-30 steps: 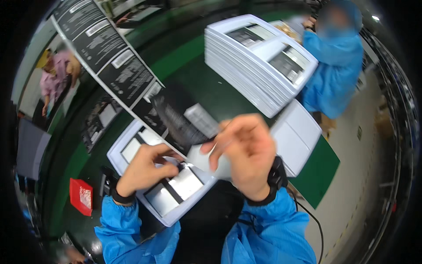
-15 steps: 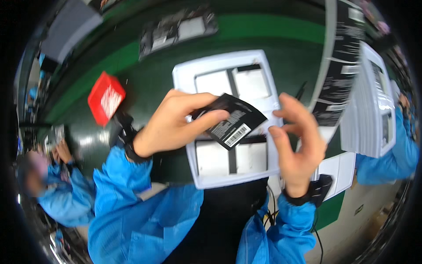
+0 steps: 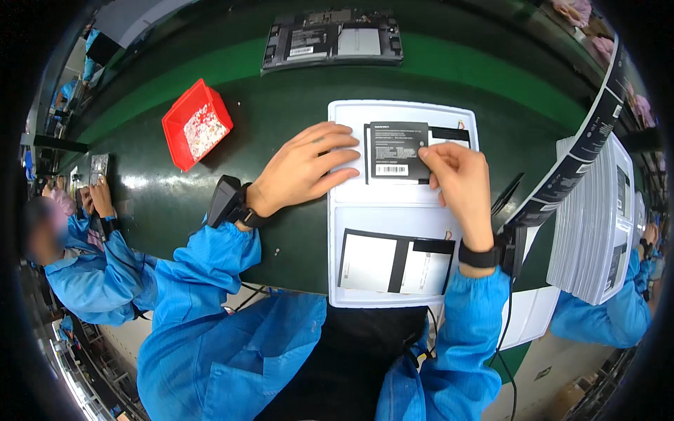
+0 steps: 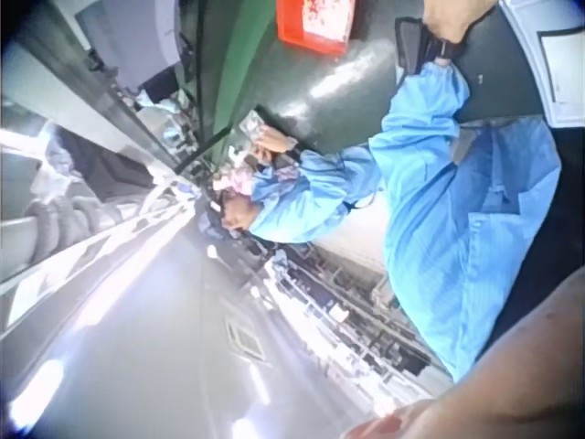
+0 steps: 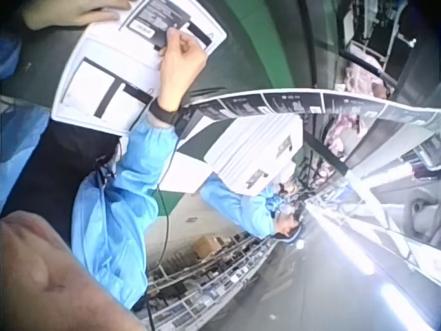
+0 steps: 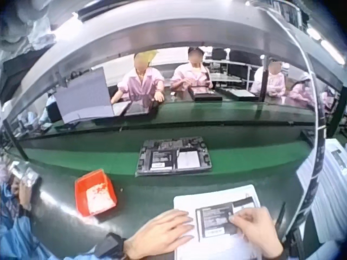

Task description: Assembling electronic components by applying labels to batteries and using a tool to secure parts in a chassis.

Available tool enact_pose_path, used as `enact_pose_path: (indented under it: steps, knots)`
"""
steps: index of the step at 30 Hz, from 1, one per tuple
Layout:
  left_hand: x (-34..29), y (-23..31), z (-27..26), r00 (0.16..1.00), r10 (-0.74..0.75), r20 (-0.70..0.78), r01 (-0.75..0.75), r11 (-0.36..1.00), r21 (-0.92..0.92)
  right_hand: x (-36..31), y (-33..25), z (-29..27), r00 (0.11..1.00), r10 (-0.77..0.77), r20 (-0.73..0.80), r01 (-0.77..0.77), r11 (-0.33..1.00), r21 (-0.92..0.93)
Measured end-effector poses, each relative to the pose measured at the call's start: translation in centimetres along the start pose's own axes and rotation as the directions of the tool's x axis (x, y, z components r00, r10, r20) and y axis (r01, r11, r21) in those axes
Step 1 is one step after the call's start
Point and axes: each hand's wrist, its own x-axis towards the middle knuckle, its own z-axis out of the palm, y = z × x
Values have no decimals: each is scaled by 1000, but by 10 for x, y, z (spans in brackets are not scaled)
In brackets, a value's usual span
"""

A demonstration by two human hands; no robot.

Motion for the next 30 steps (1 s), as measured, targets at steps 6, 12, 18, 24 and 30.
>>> enact_pose_path:
  steps: [6, 12, 18, 24, 30]
  knots:
    - [-4, -8, 11, 999, 5, -40, -7, 999, -36, 9, 8, 2, 999, 23, 42, -21, 999, -30]
    - [-7, -7, 13, 998, -22, -54, 19, 998, -65, 8, 8, 7, 999, 3, 53, -2, 1000, -17]
    - [-3, -5, 11, 998, -23, -58, 18, 996, -85, 9, 9, 6, 999, -29, 44, 32, 998, -56]
    - [13, 7, -1, 992, 66, 105, -85, 979, 183, 8, 3, 4, 998, -51, 29, 55, 987, -152]
    - [25, 23, 0, 954, -31, 297, -39, 973, 227, -32, 8, -15, 918, -388, -80, 336, 869, -363]
